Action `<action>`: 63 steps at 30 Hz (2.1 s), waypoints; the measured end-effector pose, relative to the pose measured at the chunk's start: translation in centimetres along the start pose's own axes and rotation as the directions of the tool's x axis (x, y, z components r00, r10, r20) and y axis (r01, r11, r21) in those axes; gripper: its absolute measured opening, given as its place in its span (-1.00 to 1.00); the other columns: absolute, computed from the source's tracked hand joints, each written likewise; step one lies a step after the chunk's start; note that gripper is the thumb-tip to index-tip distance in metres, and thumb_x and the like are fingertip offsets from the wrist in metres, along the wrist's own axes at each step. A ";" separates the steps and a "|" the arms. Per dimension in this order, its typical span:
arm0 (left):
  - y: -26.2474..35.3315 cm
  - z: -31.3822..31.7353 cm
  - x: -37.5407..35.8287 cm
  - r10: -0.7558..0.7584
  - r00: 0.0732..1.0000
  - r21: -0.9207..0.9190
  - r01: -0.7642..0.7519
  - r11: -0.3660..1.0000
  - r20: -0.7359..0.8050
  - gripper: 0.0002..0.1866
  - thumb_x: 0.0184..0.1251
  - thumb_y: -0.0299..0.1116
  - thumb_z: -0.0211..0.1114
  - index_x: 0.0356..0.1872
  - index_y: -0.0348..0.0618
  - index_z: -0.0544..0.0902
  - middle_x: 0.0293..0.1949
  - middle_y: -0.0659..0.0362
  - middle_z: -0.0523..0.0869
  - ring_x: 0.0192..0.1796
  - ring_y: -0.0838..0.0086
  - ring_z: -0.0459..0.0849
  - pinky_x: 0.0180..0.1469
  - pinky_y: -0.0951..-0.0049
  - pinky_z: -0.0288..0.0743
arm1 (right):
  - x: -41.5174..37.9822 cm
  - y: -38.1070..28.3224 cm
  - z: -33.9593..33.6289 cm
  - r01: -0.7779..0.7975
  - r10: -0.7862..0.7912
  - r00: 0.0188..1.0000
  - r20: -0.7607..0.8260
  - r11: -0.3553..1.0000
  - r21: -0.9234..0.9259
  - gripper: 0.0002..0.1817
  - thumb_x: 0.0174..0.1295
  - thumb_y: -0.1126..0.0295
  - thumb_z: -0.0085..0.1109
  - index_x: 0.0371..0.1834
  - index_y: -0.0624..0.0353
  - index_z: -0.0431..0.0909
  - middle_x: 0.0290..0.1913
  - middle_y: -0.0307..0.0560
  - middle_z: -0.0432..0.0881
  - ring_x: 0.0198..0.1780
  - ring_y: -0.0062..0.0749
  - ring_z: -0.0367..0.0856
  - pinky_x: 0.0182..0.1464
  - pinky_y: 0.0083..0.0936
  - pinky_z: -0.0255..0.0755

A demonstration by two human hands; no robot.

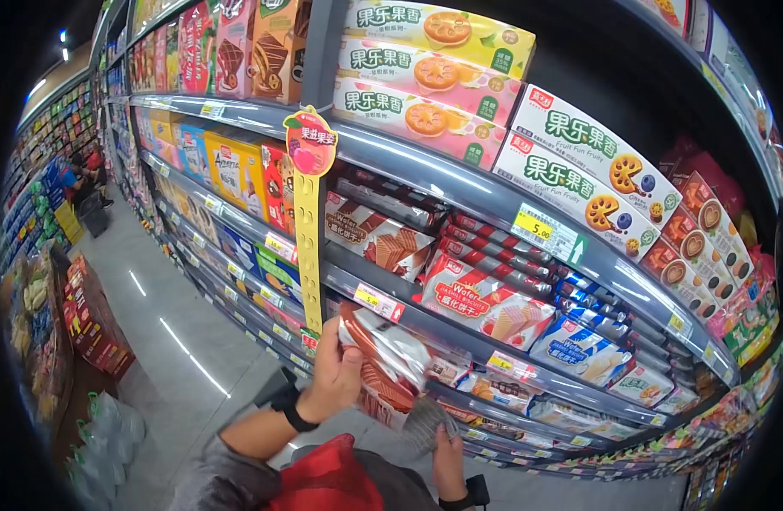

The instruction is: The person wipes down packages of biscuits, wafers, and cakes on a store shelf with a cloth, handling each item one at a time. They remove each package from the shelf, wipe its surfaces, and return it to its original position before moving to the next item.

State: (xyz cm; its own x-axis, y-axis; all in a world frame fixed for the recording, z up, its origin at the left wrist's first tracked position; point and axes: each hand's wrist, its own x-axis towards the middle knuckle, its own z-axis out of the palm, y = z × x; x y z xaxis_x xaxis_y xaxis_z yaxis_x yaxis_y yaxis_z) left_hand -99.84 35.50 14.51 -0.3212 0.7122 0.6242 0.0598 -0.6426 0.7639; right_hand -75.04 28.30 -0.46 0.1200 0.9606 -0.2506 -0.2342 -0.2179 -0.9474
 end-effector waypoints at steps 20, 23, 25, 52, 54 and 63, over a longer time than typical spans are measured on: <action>0.4 1.0 -21.4 -0.933 0.269 -0.489 0.864 0.122 0.241 -0.66 0.56 -0.28 0.22 0.23 -0.16 0.51 0.00 0.15 0.69 0.10 0.31 0.73 0.21 0.06 0.66 | -5.5 -6.6 -2.7 0.469 -0.372 0.867 0.332 0.834 -0.290 -0.51 0.42 0.36 0.09 0.38 0.31 0.47 0.46 0.22 0.46 0.49 0.06 0.39 0.47 -0.21 0.25; 1.8 2.2 -21.5 -0.874 0.254 -0.448 0.893 0.048 0.414 -0.50 0.59 -0.04 0.09 0.38 -0.06 0.38 0.15 0.07 0.63 0.24 0.24 0.64 0.25 0.02 0.62 | -6.0 -8.6 -1.4 0.748 -0.392 0.658 0.643 0.442 -0.496 -0.44 0.30 0.41 0.15 0.42 0.14 0.49 0.54 0.14 0.36 0.52 0.16 0.29 0.54 -0.02 0.14; 3.2 3.2 -21.5 -0.790 0.243 -0.431 0.902 -0.030 0.563 -0.34 0.63 0.21 -0.04 0.52 0.02 0.26 0.30 -0.02 0.58 0.37 0.15 0.56 0.29 -0.02 0.58 | -7.2 -8.0 -0.6 0.775 -0.313 0.632 0.708 0.265 -0.574 -0.39 0.24 0.39 0.18 0.44 -0.05 0.51 0.56 0.00 0.35 0.55 0.19 0.20 0.57 0.13 0.01; -2.3 4.0 -26.5 -0.882 0.211 -0.482 0.876 -0.021 0.421 -0.48 0.68 0.08 -0.03 0.40 -0.03 0.45 0.24 0.12 0.64 0.19 0.26 0.68 0.28 0.09 0.58 | -8.6 -6.8 -1.6 0.612 -0.241 0.668 0.704 0.717 -0.335 -0.57 0.47 0.33 0.06 0.39 0.00 0.53 0.61 0.01 0.29 0.66 0.16 0.03 0.64 0.01 -0.08; -3.3 2.0 -27.4 -0.829 0.212 -0.526 0.843 -0.114 0.518 -0.48 0.67 0.04 0.00 0.42 -0.04 0.42 0.25 0.12 0.63 0.23 0.29 0.65 0.34 0.13 0.54 | -9.6 -5.4 -2.2 0.631 -0.185 0.546 0.817 0.732 -0.256 -0.57 0.48 0.33 0.06 0.39 0.00 0.53 0.60 -0.03 0.32 0.66 0.13 0.04 0.64 0.00 -0.07; -1.5 1.5 -24.6 -0.785 0.396 -0.595 0.802 0.042 0.477 -0.35 0.65 0.07 -0.06 0.62 0.06 0.15 0.58 0.00 0.27 0.53 0.16 0.32 0.62 0.04 0.13 | -10.7 -5.0 -3.4 0.542 -0.124 0.431 0.894 0.828 -0.146 -0.49 0.45 0.37 0.12 0.47 0.10 0.44 0.59 -0.03 0.32 0.66 0.09 0.06 0.63 -0.07 -0.02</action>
State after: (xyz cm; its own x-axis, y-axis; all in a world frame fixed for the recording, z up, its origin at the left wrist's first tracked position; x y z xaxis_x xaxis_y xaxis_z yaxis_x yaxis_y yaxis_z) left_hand -90.63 19.36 -1.77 0.2772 0.9209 -0.2740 -0.8178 0.3759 0.4358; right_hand -71.84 18.49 6.25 -0.7814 0.5952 0.1874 0.0121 0.3146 -0.9491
